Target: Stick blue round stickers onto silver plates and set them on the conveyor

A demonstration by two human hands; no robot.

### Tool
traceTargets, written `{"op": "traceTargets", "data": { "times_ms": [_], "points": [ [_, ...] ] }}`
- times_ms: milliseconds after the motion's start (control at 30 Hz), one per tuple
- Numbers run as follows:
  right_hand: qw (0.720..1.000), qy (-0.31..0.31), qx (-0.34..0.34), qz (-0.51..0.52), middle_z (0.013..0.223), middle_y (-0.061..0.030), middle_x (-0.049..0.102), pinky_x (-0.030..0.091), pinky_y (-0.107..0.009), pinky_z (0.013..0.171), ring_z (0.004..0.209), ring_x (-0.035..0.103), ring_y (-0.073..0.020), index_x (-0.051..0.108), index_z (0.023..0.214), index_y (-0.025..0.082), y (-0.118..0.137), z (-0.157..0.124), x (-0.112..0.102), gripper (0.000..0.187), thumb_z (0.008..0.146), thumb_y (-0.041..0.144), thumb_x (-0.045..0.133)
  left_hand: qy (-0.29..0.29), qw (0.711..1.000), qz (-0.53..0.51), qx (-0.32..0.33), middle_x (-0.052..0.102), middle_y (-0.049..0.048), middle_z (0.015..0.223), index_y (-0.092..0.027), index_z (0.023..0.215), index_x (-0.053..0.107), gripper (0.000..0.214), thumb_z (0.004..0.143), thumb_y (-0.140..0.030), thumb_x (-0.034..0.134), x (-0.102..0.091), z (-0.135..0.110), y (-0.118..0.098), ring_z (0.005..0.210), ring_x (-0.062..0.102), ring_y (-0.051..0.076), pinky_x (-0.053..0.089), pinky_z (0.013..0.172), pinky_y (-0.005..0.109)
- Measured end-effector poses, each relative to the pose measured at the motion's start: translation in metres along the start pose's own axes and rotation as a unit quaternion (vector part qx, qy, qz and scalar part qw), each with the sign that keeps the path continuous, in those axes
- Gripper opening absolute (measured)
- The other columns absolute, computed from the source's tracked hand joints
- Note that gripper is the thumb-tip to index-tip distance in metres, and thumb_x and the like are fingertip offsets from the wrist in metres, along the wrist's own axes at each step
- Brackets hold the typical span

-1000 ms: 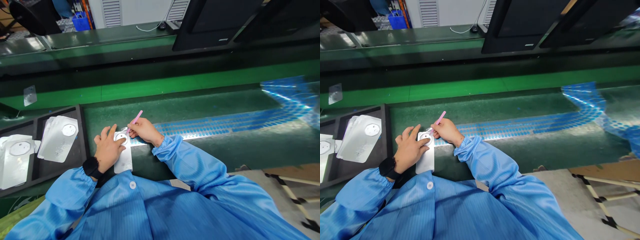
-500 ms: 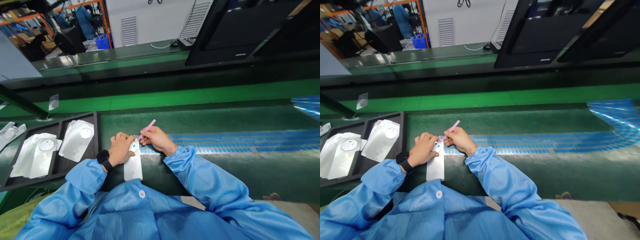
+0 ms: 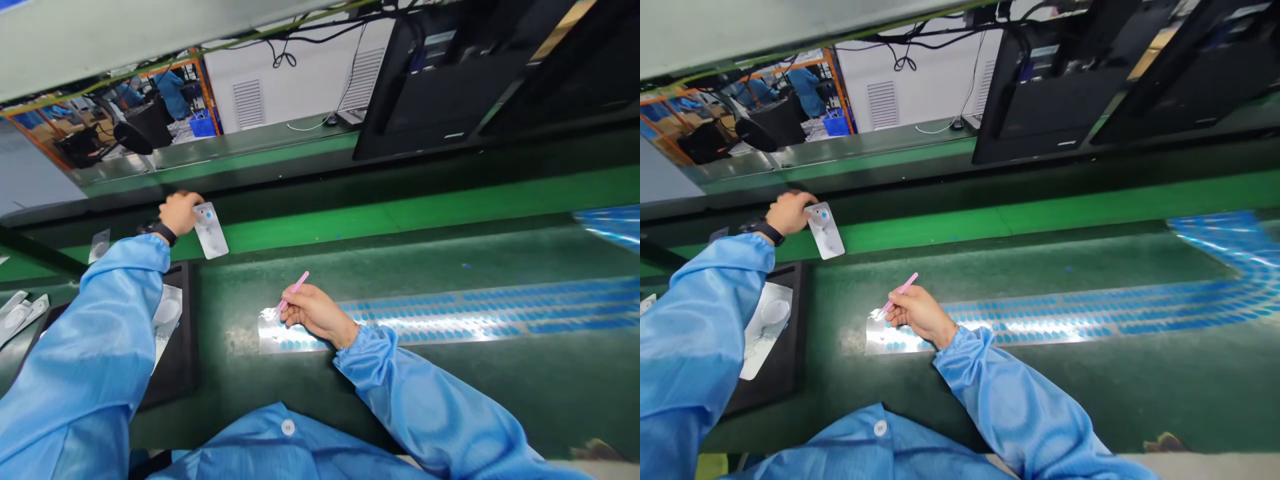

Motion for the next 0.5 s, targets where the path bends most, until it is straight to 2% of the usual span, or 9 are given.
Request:
{"op": "traceTargets", "data": {
  "times_ms": [67,133,167,233,300,367,433,500],
  "points": [
    [1.000,-0.003,0.000,0.000,0.054,-0.0073,0.066,0.052,-0.019,0.045,0.045,0.062,-0.0122,0.064,0.067,0.009,0.000,0.000,0.000,0.025,0.077,0.029,0.076,-0.046,0.998,0.014,-0.032,0.057,0.0113,0.123,-0.015,0.119,0.053,0.034,0.086,-0.022,0.047,-0.017,-0.010,0.014,0.116,0.050,0.029,0.040,0.098,0.047],
    [1.000,-0.004,-0.003,0.003,0.054,-0.0069,0.066,0.053,-0.020,0.046,0.046,0.063,-0.0123,0.064,0.067,0.009,0.001,0.000,0.000,0.025,0.076,0.028,0.077,-0.059,0.997,0.024,-0.046,0.062,0.0081,0.111,-0.015,0.114,0.053,0.031,0.086,-0.029,0.049,-0.023,-0.040,0.029,0.105,0.056,0.025,0.043,0.094,0.040],
    [1.000,-0.002,-0.003,0.003,0.054,-0.0068,0.066,0.053,-0.020,0.046,0.046,0.063,-0.0124,0.064,0.067,0.009,0.001,0.000,0.001,0.024,0.076,0.028,0.076,-0.047,0.997,0.027,-0.053,0.064,0.0067,0.103,-0.016,0.108,0.054,0.029,0.085,-0.034,0.052,-0.021,-0.060,0.036,0.098,0.059,0.023,0.045,0.090,0.036],
    [1.000,0.002,-0.002,0.000,0.055,-0.0072,0.067,0.054,-0.020,0.046,0.046,0.063,-0.0127,0.064,0.067,0.009,0.000,0.000,0.001,0.023,0.078,0.026,0.075,0.000,0.996,0.038,-0.084,0.065,0.0065,0.091,-0.019,0.096,0.055,0.029,0.080,-0.043,0.060,-0.006,-0.106,0.052,0.087,0.061,0.025,0.048,0.080,0.034],
    [1.000,0.002,0.000,-0.008,0.055,-0.0077,0.067,0.053,-0.020,0.046,0.046,0.063,-0.0126,0.064,0.067,0.008,0.000,0.001,0.001,0.021,0.081,0.023,0.072,0.078,0.985,0.055,-0.141,0.065,0.0088,0.093,-0.019,0.093,0.053,0.033,0.077,-0.046,0.062,0.017,-0.150,0.070,0.089,0.062,0.027,0.047,0.078,0.033],
    [1.000,-0.005,0.003,-0.019,0.055,-0.0081,0.066,0.053,-0.019,0.046,0.045,0.063,-0.0123,0.065,0.067,0.008,0.001,0.002,0.001,0.021,0.085,0.019,0.066,0.135,0.972,0.058,-0.182,0.065,0.0120,0.099,-0.018,0.093,0.051,0.034,0.076,-0.046,0.062,0.037,-0.182,0.083,0.095,0.062,0.028,0.047,0.080,0.032],
    [0.999,-0.020,0.005,-0.031,0.054,-0.0080,0.066,0.053,-0.019,0.046,0.045,0.062,-0.0118,0.064,0.067,0.008,0.002,0.001,0.003,0.024,0.089,0.016,0.061,0.144,0.969,0.040,-0.196,0.065,0.0120,0.098,-0.019,0.090,0.050,0.029,0.076,-0.043,0.060,0.049,-0.196,0.092,0.095,0.062,0.029,0.046,0.081,0.033],
    [0.998,-0.040,0.002,-0.044,0.053,-0.0073,0.065,0.052,-0.018,0.045,0.044,0.062,-0.0113,0.063,0.065,0.008,0.005,0.000,0.004,0.027,0.091,0.013,0.056,0.100,0.976,-0.003,-0.192,0.064,0.0069,0.084,-0.020,0.083,0.050,0.025,0.074,-0.040,0.061,0.051,-0.196,0.101,0.086,0.062,0.028,0.047,0.079,0.035]
  ]
}}
Point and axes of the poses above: each hand's wrist, its own z-axis towards the middle knuckle, its own x-axis out of the palm, y = z × x, the point moved 7 cm from there along z, towards the middle knuckle
